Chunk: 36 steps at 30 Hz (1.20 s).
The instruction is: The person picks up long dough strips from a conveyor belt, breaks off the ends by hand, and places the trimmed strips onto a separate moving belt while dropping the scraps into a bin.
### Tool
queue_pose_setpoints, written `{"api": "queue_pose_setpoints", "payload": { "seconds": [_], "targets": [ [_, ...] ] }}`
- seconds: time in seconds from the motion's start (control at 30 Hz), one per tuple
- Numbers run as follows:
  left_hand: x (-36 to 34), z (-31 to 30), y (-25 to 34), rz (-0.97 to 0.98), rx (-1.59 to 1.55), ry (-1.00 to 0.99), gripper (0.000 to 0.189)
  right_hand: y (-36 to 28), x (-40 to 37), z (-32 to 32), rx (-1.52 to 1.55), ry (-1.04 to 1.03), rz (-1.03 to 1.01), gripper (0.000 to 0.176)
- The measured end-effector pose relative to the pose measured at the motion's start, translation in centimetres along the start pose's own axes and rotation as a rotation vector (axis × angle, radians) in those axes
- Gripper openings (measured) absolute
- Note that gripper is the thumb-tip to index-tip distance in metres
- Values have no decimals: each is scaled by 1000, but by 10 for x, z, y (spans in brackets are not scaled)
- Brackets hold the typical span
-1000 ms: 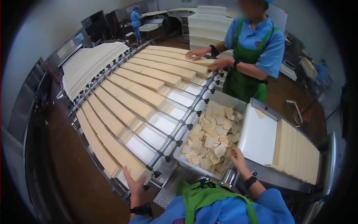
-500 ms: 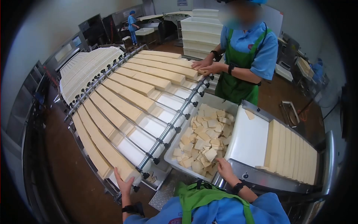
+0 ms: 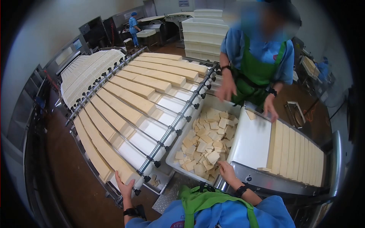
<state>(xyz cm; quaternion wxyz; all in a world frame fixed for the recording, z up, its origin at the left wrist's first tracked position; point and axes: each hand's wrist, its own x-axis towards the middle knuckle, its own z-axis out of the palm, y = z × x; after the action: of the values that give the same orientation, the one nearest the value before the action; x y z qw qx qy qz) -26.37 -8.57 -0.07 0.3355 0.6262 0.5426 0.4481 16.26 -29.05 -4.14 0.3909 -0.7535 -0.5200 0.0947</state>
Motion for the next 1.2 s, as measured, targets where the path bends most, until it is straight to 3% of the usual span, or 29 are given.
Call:
{"api": "queue_pose_setpoints", "payload": {
  "seconds": [0.2, 0.3, 1.2],
  "targets": [
    [-2, 2, 8, 1, -1, 11, 94, -1, 0, -1, 24, 7, 27, 20],
    [-1, 2, 4, 5, 0, 25, 92, 0, 0, 1, 15, 36, -11, 25],
    [1, 6, -1, -44, -18, 64, 84, 3, -2, 2, 53, 35, 12, 20]
  ]
}}
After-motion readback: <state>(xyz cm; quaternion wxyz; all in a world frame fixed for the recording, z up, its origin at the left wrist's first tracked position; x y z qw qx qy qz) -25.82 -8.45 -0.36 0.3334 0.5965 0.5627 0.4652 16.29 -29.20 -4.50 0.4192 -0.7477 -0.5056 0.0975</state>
